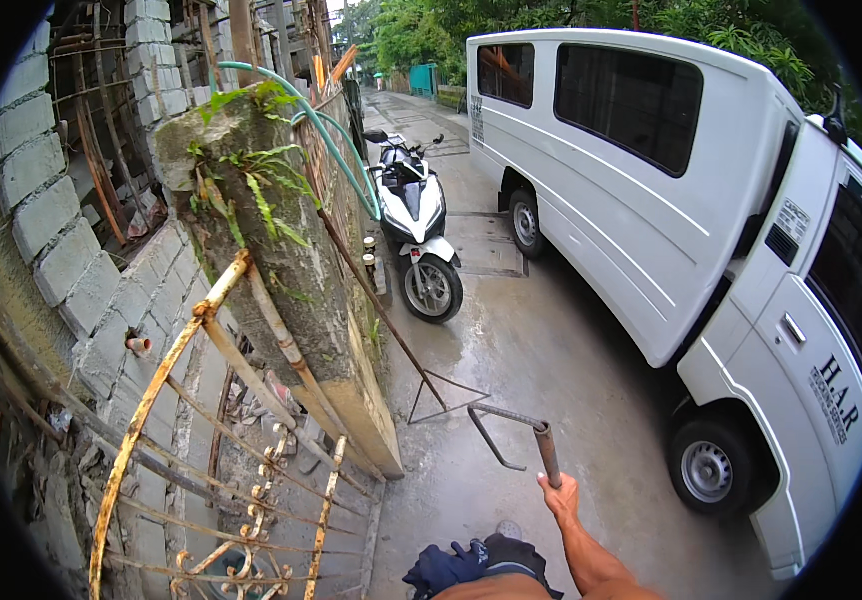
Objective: The person uses a hacksaw to cut a metal bar clamped to a low concrete wall. They repeatedly saw back and forth, then walk to a gate, open it, and return to continue cutting the same bar. The person later walks to a covered area where other people are present and picks up a bench grinder.
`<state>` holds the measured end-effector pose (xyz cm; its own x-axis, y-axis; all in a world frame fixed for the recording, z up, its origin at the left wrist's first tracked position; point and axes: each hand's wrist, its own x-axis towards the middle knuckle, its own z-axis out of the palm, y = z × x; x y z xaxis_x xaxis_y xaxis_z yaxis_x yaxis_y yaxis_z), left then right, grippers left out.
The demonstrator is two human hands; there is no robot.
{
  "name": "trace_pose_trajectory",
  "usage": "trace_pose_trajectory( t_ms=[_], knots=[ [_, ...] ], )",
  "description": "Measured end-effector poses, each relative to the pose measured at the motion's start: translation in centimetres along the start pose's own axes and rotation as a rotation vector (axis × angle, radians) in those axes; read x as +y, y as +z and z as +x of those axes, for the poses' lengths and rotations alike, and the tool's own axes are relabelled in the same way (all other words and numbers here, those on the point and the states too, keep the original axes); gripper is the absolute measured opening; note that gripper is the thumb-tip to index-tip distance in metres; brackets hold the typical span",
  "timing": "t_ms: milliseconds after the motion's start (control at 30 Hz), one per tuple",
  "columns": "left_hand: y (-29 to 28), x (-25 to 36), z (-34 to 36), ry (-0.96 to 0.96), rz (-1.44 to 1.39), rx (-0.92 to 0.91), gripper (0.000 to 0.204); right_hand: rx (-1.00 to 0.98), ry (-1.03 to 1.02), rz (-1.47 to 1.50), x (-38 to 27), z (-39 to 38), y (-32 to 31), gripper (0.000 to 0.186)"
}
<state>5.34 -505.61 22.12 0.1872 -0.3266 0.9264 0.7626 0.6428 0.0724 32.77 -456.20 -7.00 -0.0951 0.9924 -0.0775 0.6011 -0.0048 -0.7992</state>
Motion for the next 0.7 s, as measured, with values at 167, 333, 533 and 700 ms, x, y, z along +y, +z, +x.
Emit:
trace_pose_trajectory(
  t_ms=[167, 333, 533, 700],
  knots=[
    [19.1, 14.8, 0.6, 0.191, -0.466, -1.057, 0.038, 0.059, 0.122, 0.151, 8.5, 4.7, -3.8, 0.038],
    [31.0, 29.3, 3.7, 0.578, -0.648, -1.076, 0.042, 0.178, 0.198, 0.101, 13.7, 7.1, -11.3, 0.035],
    [41.8, 41.7, 4.5, 1.181, -0.951, -0.725, 0.033, 0.308, 0.385, 0.062, 19.0, 7.9, -15.2, 0.036],
    [48.8, 49.4, -0.9, 1.157, -1.295, -0.384, 0.034, 0.402, 0.536, 0.065, 17.7, 9.7, -15.0, 0.041]
  ],
)
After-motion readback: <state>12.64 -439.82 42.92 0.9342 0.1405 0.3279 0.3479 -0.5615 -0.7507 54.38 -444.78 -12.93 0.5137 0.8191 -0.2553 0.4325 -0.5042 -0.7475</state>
